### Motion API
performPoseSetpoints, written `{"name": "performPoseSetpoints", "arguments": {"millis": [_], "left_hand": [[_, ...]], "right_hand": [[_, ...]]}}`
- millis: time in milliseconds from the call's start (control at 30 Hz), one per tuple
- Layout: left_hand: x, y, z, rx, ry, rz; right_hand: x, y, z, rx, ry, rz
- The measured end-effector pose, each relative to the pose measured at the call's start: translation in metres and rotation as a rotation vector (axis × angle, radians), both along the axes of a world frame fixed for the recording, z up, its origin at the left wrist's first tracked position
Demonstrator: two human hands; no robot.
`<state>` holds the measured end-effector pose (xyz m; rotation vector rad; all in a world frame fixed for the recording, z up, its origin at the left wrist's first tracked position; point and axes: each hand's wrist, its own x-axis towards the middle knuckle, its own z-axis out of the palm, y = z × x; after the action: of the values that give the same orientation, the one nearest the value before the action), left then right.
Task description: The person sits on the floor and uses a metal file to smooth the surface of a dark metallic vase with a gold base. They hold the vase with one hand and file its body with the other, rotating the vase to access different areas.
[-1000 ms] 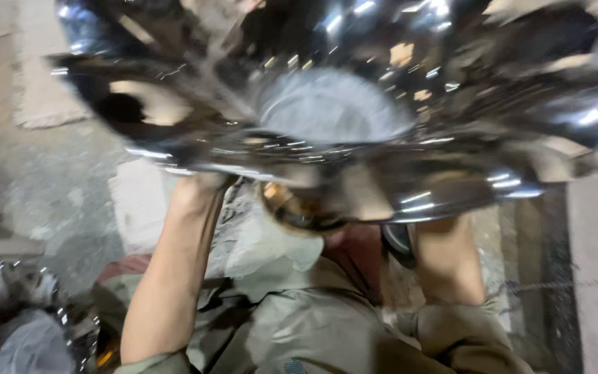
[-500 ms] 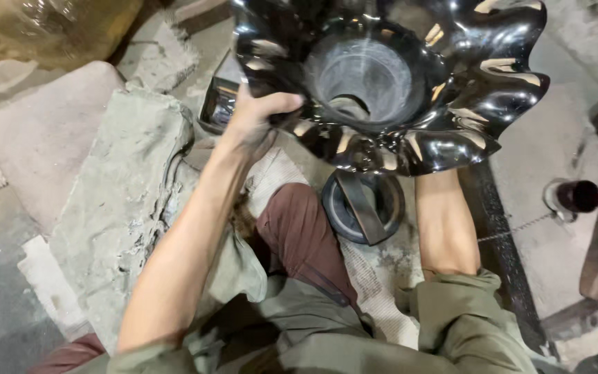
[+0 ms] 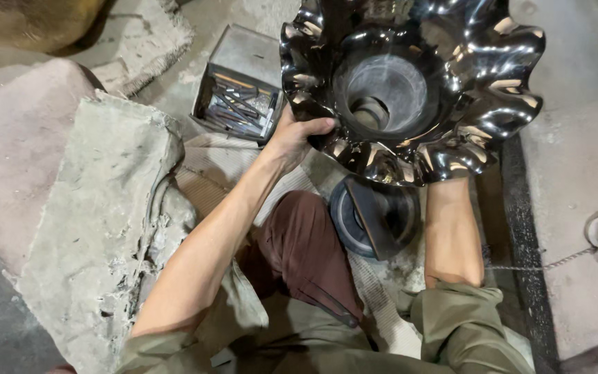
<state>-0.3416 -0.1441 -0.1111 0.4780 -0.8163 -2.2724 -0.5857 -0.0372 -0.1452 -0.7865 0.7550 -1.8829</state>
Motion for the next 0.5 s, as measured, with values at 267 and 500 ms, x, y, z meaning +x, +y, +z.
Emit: {"name": "performPoseSetpoints", "arguments": {"millis": [267,500], "left_hand": [[-0.009,-0.002,-0.012,0.012,-0.103,0.018],[-0.009,0.000,-0.005,-0.165,-0.227,-0.015]], "right_hand": [[-0.014,0.004,-0.021,0.017,0.014,-0.019],[-0.012,0.012,-0.019,0.030,0.018,-0.033]]}}
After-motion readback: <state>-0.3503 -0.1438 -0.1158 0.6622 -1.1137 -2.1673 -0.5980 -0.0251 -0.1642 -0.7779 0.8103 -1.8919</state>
